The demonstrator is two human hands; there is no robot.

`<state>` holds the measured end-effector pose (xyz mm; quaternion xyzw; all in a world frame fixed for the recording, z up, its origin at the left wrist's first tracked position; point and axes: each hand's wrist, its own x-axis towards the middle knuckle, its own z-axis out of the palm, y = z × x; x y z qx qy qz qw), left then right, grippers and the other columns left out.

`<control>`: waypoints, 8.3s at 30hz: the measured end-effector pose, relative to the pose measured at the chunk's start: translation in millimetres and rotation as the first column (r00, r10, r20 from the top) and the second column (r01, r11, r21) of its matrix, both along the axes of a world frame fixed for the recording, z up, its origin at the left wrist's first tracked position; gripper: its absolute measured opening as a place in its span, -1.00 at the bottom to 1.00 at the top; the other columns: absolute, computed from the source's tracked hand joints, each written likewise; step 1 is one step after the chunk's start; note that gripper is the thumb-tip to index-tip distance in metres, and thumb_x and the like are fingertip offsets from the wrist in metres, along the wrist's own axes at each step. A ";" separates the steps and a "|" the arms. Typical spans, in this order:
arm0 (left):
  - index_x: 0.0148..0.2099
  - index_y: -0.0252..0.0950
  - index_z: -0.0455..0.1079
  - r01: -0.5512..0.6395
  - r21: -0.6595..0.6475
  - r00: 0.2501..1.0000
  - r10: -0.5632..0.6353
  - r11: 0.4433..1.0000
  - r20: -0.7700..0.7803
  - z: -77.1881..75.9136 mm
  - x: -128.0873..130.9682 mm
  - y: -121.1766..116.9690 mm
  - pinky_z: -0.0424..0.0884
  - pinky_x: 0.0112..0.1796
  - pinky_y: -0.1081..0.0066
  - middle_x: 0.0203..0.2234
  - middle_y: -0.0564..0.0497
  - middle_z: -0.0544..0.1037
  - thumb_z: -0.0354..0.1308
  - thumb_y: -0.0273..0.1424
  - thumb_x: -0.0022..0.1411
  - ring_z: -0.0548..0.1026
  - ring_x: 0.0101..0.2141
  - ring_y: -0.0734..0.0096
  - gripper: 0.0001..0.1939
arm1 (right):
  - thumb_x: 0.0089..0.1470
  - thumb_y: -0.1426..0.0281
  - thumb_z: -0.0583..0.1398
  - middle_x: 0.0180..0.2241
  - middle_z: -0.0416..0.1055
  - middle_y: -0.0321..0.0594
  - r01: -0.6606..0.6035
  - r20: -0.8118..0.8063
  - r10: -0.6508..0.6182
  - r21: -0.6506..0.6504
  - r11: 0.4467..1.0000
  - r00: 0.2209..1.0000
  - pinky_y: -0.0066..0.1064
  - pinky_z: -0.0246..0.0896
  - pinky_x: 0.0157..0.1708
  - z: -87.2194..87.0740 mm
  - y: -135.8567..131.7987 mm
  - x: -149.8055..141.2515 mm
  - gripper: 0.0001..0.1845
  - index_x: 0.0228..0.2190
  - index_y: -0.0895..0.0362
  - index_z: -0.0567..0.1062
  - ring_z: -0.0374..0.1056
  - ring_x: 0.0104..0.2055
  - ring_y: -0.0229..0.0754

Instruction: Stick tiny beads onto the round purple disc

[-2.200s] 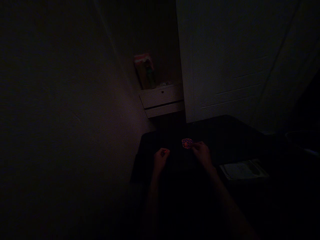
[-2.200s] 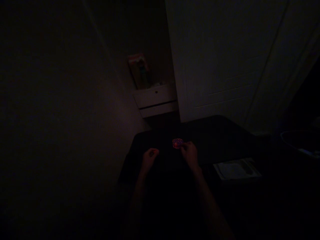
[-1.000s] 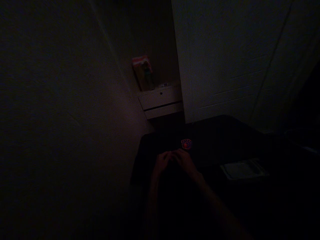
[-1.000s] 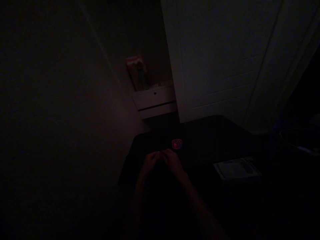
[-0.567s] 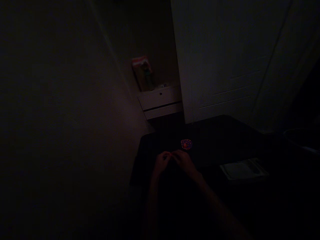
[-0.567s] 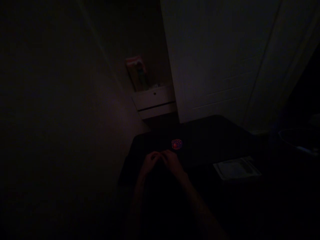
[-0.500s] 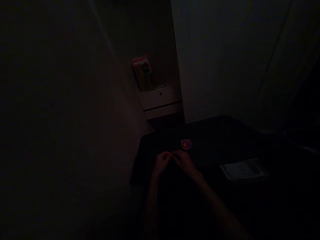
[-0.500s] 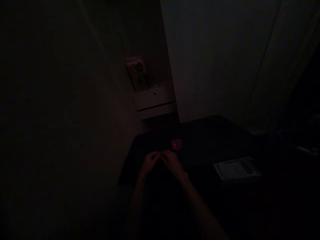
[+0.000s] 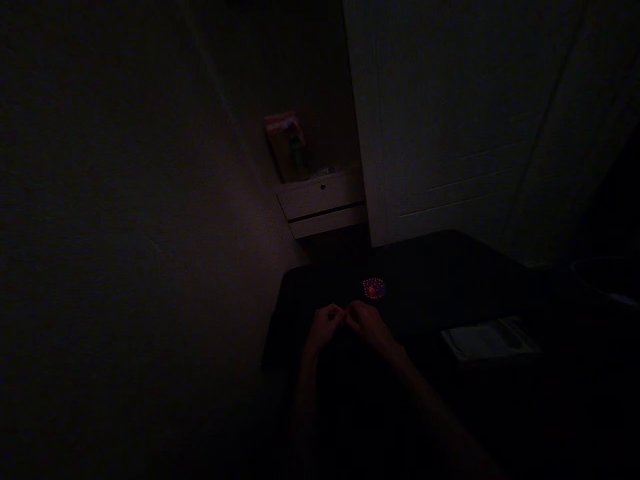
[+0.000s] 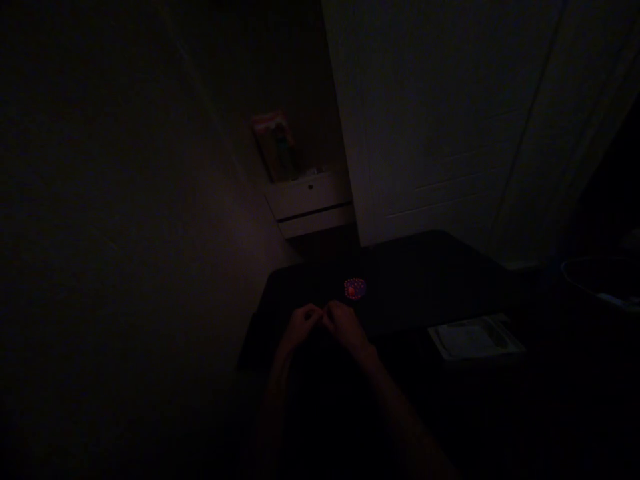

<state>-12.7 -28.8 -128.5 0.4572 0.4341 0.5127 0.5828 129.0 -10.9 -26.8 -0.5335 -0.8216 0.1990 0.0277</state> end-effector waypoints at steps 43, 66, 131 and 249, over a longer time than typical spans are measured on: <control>-0.25 -0.35 0.44 -0.121 -0.126 0.993 0.121 0.985 -0.010 20.1 -18.2 1.7 0.33 -0.29 0.42 -0.52 0.02 0.52 0.10 -0.39 0.19 0.51 -0.41 0.37 -0.85 | 0.36 0.27 -0.04 -0.21 0.44 -0.04 0.170 -0.223 -0.135 0.146 0.975 0.965 -0.26 0.25 -0.07 -15.3 10.6 -6.8 -0.72 -0.20 0.17 0.37 0.39 -0.15 -0.09; -0.22 -0.34 0.46 -0.132 -0.127 0.991 0.132 0.983 -0.013 23.8 -16.4 -13.1 0.34 -0.29 0.42 -0.47 -0.01 0.56 0.13 -0.36 0.22 0.54 -0.38 0.35 -0.84 | 0.28 0.23 0.03 -0.30 0.48 -0.07 0.238 -0.269 -0.192 0.150 0.960 0.944 -0.26 0.27 -0.12 -3.8 2.9 0.2 -0.72 -0.32 0.15 0.40 0.39 -0.24 -0.11; -0.22 -0.34 0.46 -0.144 -0.115 0.989 0.145 0.983 0.006 25.2 -40.5 -30.1 0.37 -0.27 0.39 -0.47 -0.03 0.56 0.15 -0.30 0.22 0.55 -0.37 0.31 -0.80 | 0.28 0.25 0.11 -0.38 0.38 -0.19 0.162 -0.228 -0.126 0.143 0.976 0.966 -0.33 0.11 -0.26 -0.7 -18.8 -29.8 -0.72 -0.42 0.13 0.36 0.30 -0.33 -0.16; -0.23 -0.33 0.44 -0.143 -0.090 0.989 0.145 0.986 0.015 -95.9 -22.2 -5.7 0.38 -0.28 0.38 -0.46 -0.05 0.56 0.16 -0.13 0.20 0.55 -0.35 0.28 -0.67 | 0.22 0.34 0.22 -0.14 0.56 -0.13 0.226 -0.164 -0.204 0.127 0.966 0.965 -0.30 0.29 -0.05 -75.3 29.0 47.1 -0.80 -0.18 0.10 0.63 0.47 -0.10 -0.07</control>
